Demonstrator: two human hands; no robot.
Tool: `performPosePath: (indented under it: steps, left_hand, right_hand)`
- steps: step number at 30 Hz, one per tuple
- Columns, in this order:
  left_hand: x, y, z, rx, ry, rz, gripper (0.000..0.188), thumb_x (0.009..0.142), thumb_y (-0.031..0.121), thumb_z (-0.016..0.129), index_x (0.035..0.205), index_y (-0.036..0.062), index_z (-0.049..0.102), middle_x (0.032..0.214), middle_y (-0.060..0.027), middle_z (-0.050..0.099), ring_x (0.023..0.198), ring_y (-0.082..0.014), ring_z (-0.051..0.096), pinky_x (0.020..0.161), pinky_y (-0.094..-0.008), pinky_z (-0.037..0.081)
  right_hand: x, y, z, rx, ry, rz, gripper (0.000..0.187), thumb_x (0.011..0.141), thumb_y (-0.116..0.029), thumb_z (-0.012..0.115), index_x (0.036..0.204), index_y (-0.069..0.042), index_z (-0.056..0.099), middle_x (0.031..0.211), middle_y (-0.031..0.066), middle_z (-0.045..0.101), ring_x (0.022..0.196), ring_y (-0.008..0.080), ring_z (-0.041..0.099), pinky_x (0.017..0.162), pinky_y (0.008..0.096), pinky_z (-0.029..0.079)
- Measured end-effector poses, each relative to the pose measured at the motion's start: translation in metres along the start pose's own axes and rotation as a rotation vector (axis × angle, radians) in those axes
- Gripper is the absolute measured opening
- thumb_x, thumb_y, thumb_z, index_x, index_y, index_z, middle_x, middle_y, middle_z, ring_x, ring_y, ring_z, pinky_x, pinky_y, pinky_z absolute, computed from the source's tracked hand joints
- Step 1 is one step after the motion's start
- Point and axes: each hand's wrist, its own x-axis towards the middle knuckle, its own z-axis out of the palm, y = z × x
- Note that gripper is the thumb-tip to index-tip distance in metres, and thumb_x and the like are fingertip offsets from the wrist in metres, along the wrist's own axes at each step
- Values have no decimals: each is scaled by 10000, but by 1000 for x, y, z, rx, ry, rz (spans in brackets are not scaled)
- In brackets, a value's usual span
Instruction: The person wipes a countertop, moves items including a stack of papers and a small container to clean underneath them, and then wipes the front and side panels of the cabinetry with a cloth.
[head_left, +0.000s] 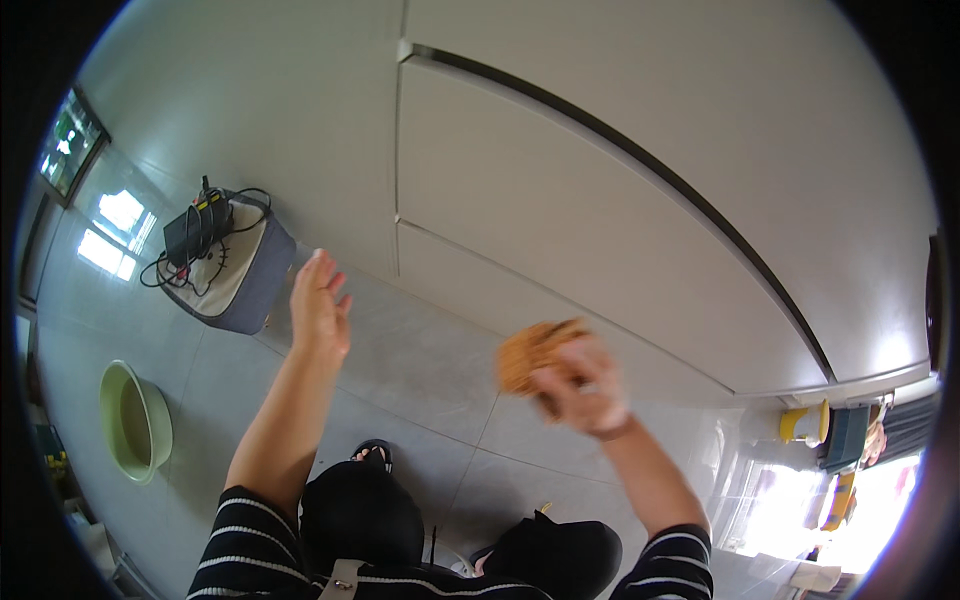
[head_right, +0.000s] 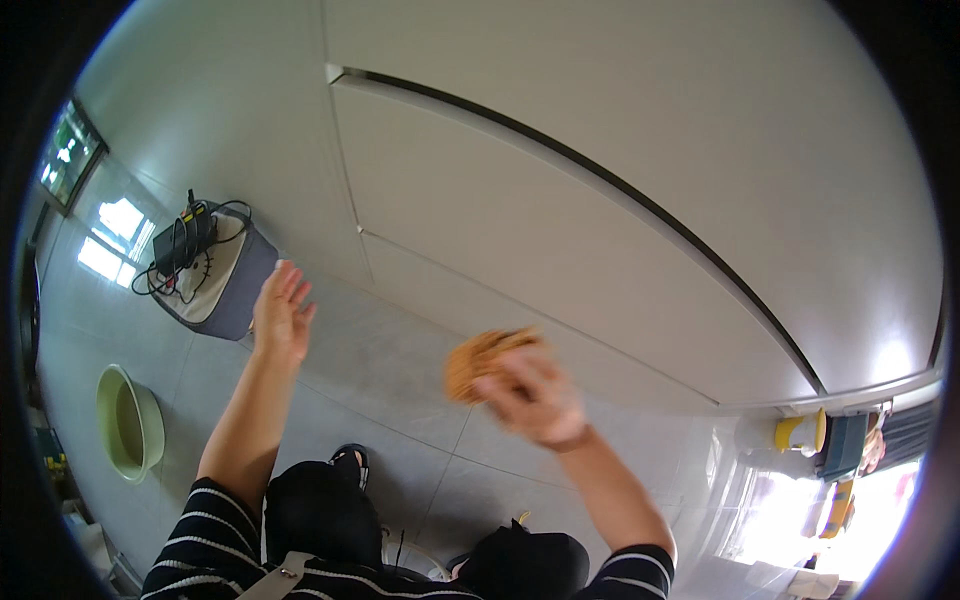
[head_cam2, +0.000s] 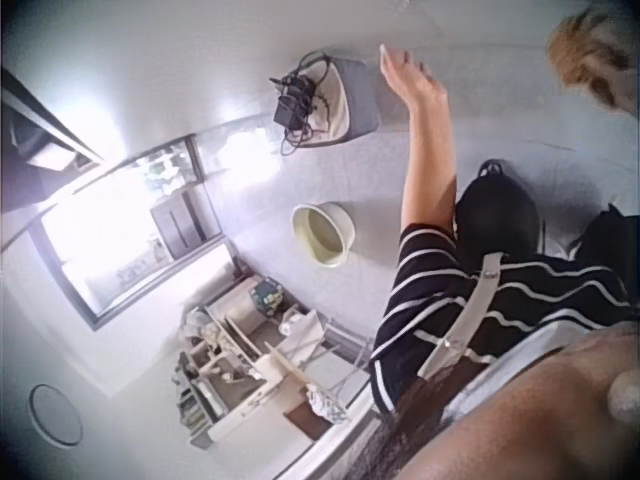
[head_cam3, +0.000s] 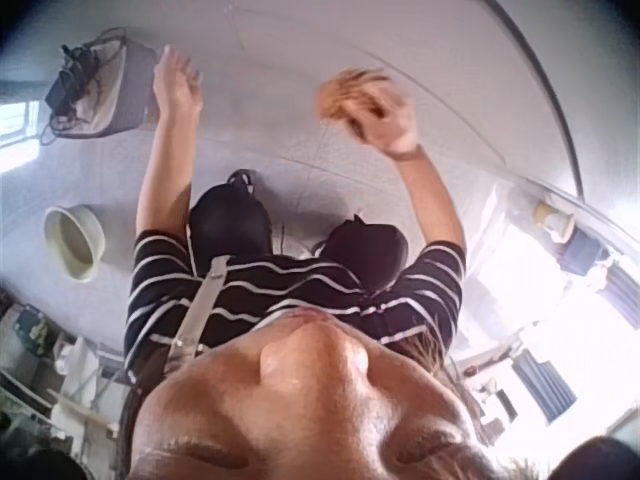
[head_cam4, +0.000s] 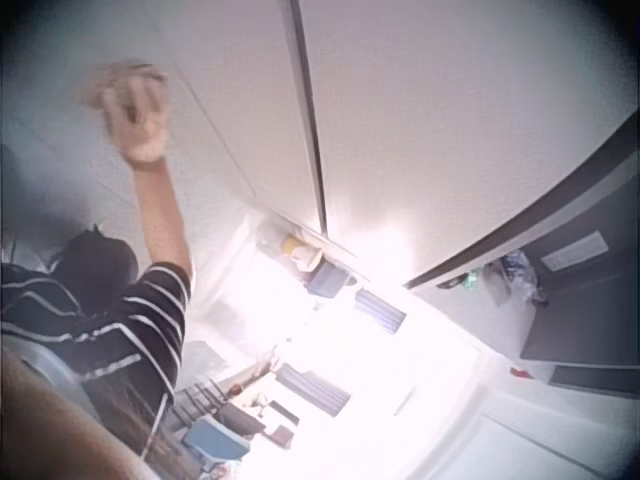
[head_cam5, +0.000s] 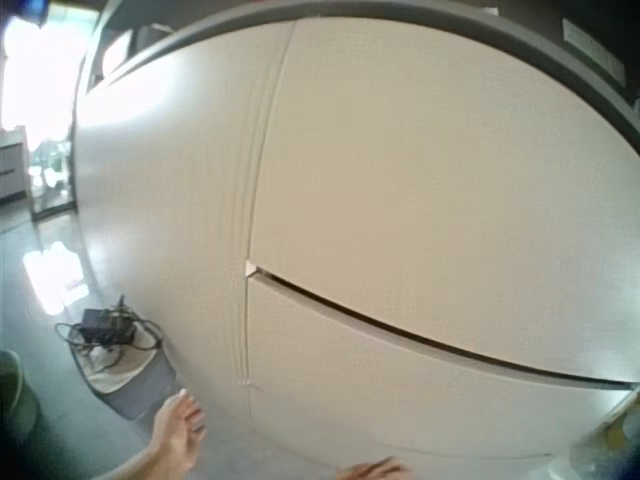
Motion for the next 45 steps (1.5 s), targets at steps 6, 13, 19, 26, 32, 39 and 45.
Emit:
performPosePath:
  steps: [6,13,19,26,32,39,45]
  left_hand:
    - [0,-35,13,82,-86,-83,673,916,439,618,1434,87,374,1494,-108,356,1359,-270,338,1121,-489,203]
    - [2,-64,1,106,-79,-82,661,917,454,609,1425,91,390,1489,-121,366,1366,-283,339,1117,-478,205]
    - [0,-74,6,169,-68,-84,577,928,444,597,1373,107,447,1408,-87,441,1290,-238,401,1060,-443,277]
    - [-31,-78,45,358,-336,33,394,939,392,612,1213,111,571,1194,-55,595,1095,-172,544,940,-341,398]
    - [-52,-65,135,398,-673,-240,410,911,408,651,1008,9,647,953,-69,655,879,-162,628,771,-311,514]
    - [-14,-132,120,676,-522,-230,295,902,294,661,833,7,657,749,-70,656,653,-149,629,589,-279,514]
    - [-4,-159,42,945,-493,-300,186,896,171,660,836,-5,653,744,-65,653,625,-124,612,547,-249,497]
  right_hand:
    - [76,84,-7,-858,525,-192,360,763,-86,793,1089,-180,673,1239,68,587,1080,302,505,821,363,459]
    - [143,43,178,-391,95,-90,332,774,-202,691,1106,-192,691,1215,-4,600,1108,156,504,726,309,465]
    - [58,33,191,-506,-81,13,357,794,-204,624,1148,-187,668,1339,24,526,1096,214,488,746,365,472]
    - [-82,46,74,-718,-387,327,343,840,-225,611,1179,-171,615,1432,21,445,1068,207,506,742,470,521]
    - [-179,40,-46,-416,-167,1465,303,923,-222,591,1219,-161,598,1387,74,452,1293,298,377,1077,429,327]
    - [-228,-24,-60,-450,-277,919,359,738,-20,693,1074,-146,691,1216,87,489,1129,352,461,924,462,451]
    - [-100,-8,-33,-292,-29,554,319,712,2,694,1006,-117,729,1178,117,541,996,306,542,887,388,455]
